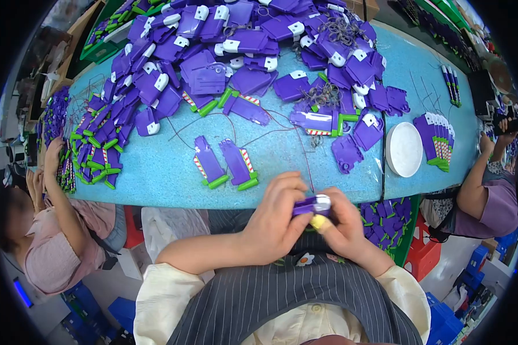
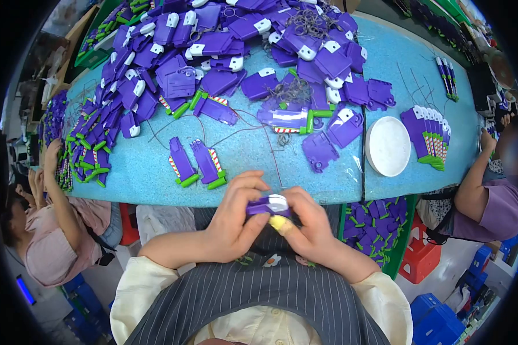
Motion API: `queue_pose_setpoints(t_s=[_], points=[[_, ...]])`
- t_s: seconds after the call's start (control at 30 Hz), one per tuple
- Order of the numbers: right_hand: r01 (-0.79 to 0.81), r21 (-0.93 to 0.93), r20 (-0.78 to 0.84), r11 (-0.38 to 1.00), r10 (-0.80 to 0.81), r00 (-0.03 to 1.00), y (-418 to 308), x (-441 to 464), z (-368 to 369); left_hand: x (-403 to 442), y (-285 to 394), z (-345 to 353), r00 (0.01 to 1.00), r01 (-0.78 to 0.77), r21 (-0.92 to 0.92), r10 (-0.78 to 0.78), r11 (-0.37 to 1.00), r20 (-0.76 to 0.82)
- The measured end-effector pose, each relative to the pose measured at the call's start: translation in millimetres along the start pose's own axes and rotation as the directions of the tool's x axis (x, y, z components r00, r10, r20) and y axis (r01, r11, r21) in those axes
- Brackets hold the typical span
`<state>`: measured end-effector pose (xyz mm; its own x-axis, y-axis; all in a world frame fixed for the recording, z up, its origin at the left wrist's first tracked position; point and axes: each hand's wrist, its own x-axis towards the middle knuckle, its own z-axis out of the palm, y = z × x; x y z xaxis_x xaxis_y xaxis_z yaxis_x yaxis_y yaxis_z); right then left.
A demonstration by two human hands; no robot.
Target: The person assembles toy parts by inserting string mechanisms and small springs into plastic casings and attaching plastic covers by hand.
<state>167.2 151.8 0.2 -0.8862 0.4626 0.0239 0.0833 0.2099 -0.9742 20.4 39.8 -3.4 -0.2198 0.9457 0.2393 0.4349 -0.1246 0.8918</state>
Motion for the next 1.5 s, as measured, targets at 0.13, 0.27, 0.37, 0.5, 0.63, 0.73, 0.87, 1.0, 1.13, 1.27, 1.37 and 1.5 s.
queue_pose_setpoints(t_s=[0.13,0.27,0.37,0.5,0.63,0.73,0.87,1.0,1.13,1.27,1.37,1.5], points=[[-0.019,0.079,-0.556,0.997,0.06,0.829,-17.7,-12.2,-44.5,48.7,-0.6,-46.3,0.998,0.05,0.397,-0.055,0.917,0.002],[0.163,-0.289,-0.789,0.943,-0.331,0.518,-3.2,-6.9,-165.6,112.9,-70.5,-91.0,0.994,0.107,0.809,-0.045,0.578,-0.1],[0.022,-0.396,-0.733,0.918,-0.33,0.595,19.8,4.0,-208.9,117.6,-80.2,-90.1,0.997,-0.007,0.855,0.073,0.519,-0.037],[-0.272,-0.647,-0.619,0.713,-0.282,0.734,57.4,22.9,-216.0,114.2,-81.6,-98.4,0.983,-0.174,0.951,0.104,0.255,0.152],[-0.382,-0.868,-0.489,0.318,-0.414,0.767,52.9,18.6,-216.2,94.4,-40.2,-110.2,0.962,-0.21,0.874,0.254,0.439,0.103],[-0.485,-0.842,-0.535,0.236,-0.484,0.693,49.9,16.0,-204.6,50.9,-19.7,-97.5,0.984,0.063,0.557,0.042,0.828,-0.174],[-0.038,-0.775,-0.277,0.63,-0.285,0.918,-16.3,24.4,-71.8,7.0,-3.4,-48.1,0.926,0.349,-0.101,-0.36,0.931,-0.117],[0.206,-0.542,0.214,0.815,-0.103,0.971,-31.9,33.2,2.7,-10.6,7.7,-14.8,0.944,0.307,-0.312,-0.33,0.899,-0.022],[0.106,-0.379,0.155,0.919,-0.049,0.987,-19.8,47.8,15.6,-23.7,-6.2,-32.1,0.952,0.307,-0.33,-0.287,0.893,0.111],[0.106,-0.384,0.018,0.917,-0.107,0.994,-3.5,40.4,41.1,-30.6,-18.1,-44.7,0.961,0.273,-0.191,-0.26,0.943,0.09],[0.126,-0.433,-0.08,0.892,-0.177,0.981,1.6,40.8,45.7,-38.8,-31.1,-47.5,0.887,0.349,-0.394,-0.435,0.85,-0.152],[0.183,-0.624,0.016,0.759,-0.222,0.975,-4.0,62.0,37.8,-47.0,-33.8,-84.9,0.747,0.314,-0.709,-0.625,0.631,-0.225]])
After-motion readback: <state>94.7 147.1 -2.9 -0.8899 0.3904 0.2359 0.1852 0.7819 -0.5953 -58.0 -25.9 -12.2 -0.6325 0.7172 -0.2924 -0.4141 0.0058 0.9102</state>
